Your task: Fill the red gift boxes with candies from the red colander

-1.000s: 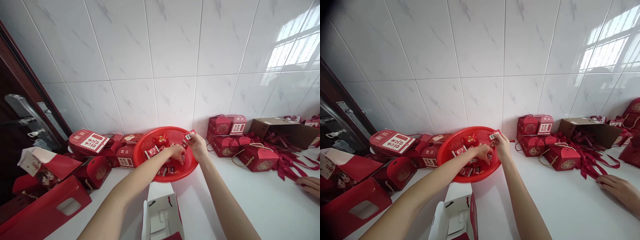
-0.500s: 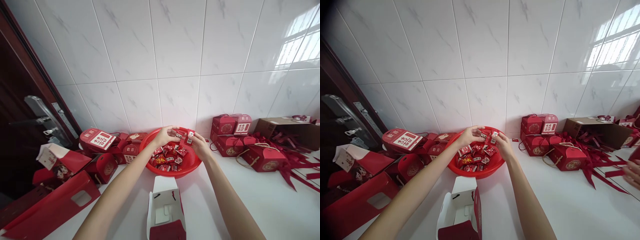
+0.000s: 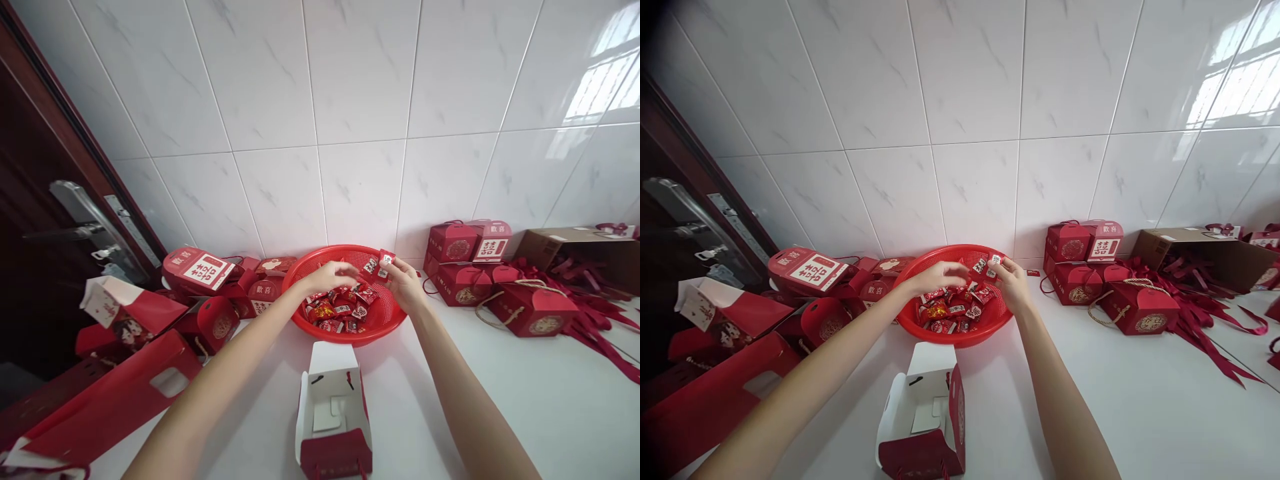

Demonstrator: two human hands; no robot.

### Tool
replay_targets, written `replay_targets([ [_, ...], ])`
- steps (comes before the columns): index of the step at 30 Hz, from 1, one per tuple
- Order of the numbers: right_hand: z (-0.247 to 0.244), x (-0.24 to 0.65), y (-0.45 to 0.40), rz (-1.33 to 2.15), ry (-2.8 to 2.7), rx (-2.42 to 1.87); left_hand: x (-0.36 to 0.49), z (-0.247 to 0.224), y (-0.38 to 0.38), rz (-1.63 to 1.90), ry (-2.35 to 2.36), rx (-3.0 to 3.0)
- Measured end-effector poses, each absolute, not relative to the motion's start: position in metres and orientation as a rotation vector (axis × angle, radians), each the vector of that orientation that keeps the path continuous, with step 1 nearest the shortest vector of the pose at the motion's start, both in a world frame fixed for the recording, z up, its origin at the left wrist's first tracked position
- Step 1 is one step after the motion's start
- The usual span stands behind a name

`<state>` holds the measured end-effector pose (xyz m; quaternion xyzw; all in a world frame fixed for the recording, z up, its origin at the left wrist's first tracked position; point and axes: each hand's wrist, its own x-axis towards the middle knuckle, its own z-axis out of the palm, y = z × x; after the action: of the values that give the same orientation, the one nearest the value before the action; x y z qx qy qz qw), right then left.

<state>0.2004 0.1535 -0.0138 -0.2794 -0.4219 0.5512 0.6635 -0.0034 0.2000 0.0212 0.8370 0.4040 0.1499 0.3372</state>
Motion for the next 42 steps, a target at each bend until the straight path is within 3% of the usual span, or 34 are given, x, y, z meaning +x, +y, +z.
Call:
replay_targets([
  [4, -0.013, 0.201, 0.154, 1.274, -0.95, -0.606, -0.019, 0.004, 0.207, 0.024, 1.2, 2.214],
  [8, -0.012, 0.2, 0.153, 1.29, -0.954, -0.624, -0.027, -0.009, 0.21, -0.08, 1.307, 2.189],
  [18, -0.013, 0.201, 0.153, 1.261, -0.947, -0.66, -0.032, 0.009, 0.209, 0.453, 1.172, 1.991],
  [26, -0.011, 0.2, 0.15, 1.267, -0.976, -0.653, -0.021, 0.014, 0.205, 0.639, 1.149, 2.014],
  [34, -0.011, 0.2, 0.151, 1.264, -0.962, -0.672, -0.007, 0.016, 0.215, 0.28, 1.243, 2.295],
  [42, -0.009, 0.199, 0.152, 1.225, -0.924, -0.671, 0.067, -0.02, 0.223, 0.087, 1.187, 2.388],
])
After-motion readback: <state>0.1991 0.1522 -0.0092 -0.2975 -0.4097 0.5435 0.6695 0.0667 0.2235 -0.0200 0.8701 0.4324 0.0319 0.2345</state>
